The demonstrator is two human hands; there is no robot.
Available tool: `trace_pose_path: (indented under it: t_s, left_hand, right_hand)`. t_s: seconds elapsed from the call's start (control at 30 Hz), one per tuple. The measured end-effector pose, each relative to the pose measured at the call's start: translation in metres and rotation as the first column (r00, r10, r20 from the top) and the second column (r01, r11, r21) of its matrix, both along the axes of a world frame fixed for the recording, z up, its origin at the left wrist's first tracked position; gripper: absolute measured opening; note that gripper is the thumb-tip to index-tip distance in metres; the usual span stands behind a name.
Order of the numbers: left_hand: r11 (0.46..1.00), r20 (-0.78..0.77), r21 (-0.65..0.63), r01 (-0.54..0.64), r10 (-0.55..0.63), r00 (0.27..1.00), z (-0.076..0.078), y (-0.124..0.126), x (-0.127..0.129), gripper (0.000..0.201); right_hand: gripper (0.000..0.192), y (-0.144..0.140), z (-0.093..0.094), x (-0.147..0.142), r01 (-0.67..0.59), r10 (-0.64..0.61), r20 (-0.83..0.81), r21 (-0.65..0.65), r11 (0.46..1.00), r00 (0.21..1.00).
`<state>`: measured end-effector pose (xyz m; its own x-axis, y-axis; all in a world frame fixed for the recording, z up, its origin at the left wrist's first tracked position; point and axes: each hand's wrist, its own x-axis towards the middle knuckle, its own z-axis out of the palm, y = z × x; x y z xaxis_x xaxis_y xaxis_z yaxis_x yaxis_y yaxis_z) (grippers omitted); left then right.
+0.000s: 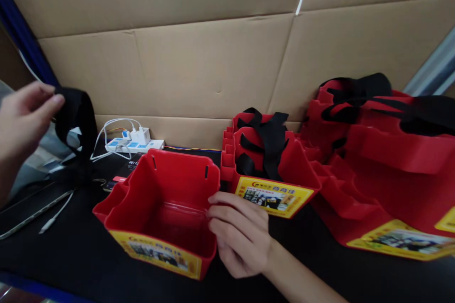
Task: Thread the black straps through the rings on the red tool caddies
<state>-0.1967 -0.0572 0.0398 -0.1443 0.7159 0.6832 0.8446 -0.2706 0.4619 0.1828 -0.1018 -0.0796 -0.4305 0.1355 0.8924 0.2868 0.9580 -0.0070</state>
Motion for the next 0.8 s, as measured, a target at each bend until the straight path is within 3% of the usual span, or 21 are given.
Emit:
trace_pose_path:
  t_s: [0.07,0.17,0.27,0.37,0.43,0.47,0.5,0.57,0.63,0.7,0.73,0.8]
  left_hand:
    - [0.985,0.035,0.096,0.144,-0.148,0.988,0.026,0.011,0.024,0.028]
    - [0.889,0.029,0.231,0.396,-0.413,0.910,0.050,0.026,0.068,0.030]
    - [0.811,0.075,-0.011,0.585,-0.583,0.809,0.055,0.034,0.115,0.032]
    - [0.612,0.151,-0.367,0.700,-0.704,0.694,0.039,0.041,0.152,0.018]
    - [0.475,0.147,-0.488,0.732,-0.782,0.605,0.026,0.046,0.169,0.011]
    - [0.433,0.138,-0.495,0.753,-0.816,0.561,0.020,0.049,0.175,0.011]
    - [0.414,0.128,-0.477,0.775,-0.840,0.527,0.016,0.051,0.179,0.012]
    - [0.421,0.110,-0.420,0.804,-0.856,0.505,0.013,0.054,0.181,0.014]
    - [0.467,0.130,-0.392,0.793,-0.825,0.550,0.014,0.055,0.174,0.015]
    - [0.467,0.220,-0.449,0.762,-0.769,0.601,0.013,0.057,0.158,0.019]
    - [0.422,0.285,-0.502,0.755,-0.743,0.605,0.011,0.058,0.146,0.020]
    - [0.275,0.412,-0.613,0.741,-0.689,0.596,0.006,0.064,0.119,0.022]
  right_hand:
    - [0.022,-0.002,-0.002,0.001,-0.007,0.007,-0.010,-0.001,1.000,1.000]
    - [0.023,-0.006,0.004,0.001,-0.034,0.033,-0.021,-0.056,0.998,0.999]
    - [0.021,-0.002,0.026,0.000,-0.016,-0.003,-0.074,-0.264,0.965,0.997]
    - [0.021,0.018,0.055,-0.006,0.143,-0.199,-0.088,-0.428,0.892,0.976]
    - [0.043,0.038,0.073,-0.012,0.249,-0.301,-0.040,-0.464,0.850,0.953]
    - [0.054,0.048,0.080,-0.016,0.267,-0.315,-0.021,-0.476,0.838,0.949]
    - [0.057,0.058,0.086,-0.019,0.258,-0.298,-0.004,-0.491,0.832,0.955]
    - [0.042,0.072,0.095,-0.025,0.198,-0.195,0.065,-0.560,0.805,0.979]
    - [0.023,0.078,0.101,-0.028,0.161,-0.107,0.123,-0.641,0.751,0.987]
    - [0.024,0.081,0.105,-0.026,0.153,-0.114,0.101,-0.690,0.707,0.988]
    - [0.025,0.082,0.106,-0.024,0.140,-0.149,0.048,-0.702,0.699,0.988]
    - [0.022,0.086,0.106,-0.016,0.080,-0.225,-0.115,-0.704,0.705,0.968]
